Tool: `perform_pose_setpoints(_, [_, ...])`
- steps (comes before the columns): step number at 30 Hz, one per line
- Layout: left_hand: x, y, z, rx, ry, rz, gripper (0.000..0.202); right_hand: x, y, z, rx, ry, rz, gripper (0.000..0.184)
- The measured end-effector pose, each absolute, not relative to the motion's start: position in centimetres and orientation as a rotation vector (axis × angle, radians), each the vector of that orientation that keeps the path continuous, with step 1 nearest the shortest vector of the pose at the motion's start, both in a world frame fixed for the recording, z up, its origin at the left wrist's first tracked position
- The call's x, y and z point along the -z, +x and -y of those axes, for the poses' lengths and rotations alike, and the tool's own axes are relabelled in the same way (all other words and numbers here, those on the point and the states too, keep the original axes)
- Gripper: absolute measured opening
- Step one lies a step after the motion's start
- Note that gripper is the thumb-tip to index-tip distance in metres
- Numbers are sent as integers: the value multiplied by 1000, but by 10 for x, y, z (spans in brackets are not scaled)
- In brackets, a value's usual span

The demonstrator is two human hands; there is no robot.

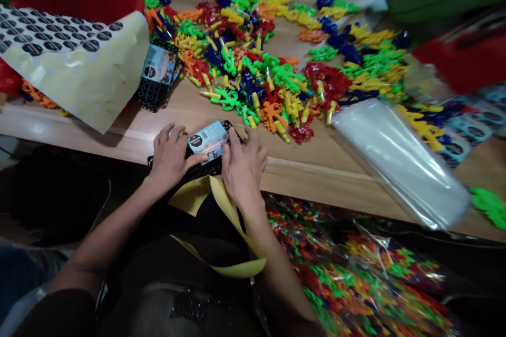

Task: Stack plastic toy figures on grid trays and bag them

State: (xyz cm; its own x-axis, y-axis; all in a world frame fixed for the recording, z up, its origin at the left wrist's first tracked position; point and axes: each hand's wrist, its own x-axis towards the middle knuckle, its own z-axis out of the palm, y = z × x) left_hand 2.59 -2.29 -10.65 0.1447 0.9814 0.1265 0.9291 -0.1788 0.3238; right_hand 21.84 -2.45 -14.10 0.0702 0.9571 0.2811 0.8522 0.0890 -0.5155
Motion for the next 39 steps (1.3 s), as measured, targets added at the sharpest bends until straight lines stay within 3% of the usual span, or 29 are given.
perform_pose_setpoints(6, [100,35,27,-485,2135,-1829,69,142,226,-4,-378,-1612,1779,50])
perform_pose_setpoints(12, [95,39,25,-514,2068,-1787,65,130,206,-40,-199,-1221,2235,33])
perform_pose_setpoints(19, [92,43,29,-564,2070,-1820,60,160,209,-57,-35,-1017,2307,40])
perform_pose_setpoints(26, [84,43,34,-597,2095,-1781,38,178,258,-68,7,-1273,2074,54])
perform_pose_setpoints(31, [50,21,5,-709,2078,-1815,15,150,291,-46,-81,-1216,1831,55])
perform_pose_setpoints(37, [7,-10,-44,-1059,2057,-2126,58,101,302,15,-245,-1227,1699,40])
perform_pose_setpoints(39, [4,-13,-28,-1065,2186,-2004,50,92,305,42,-370,-1233,1691,33])
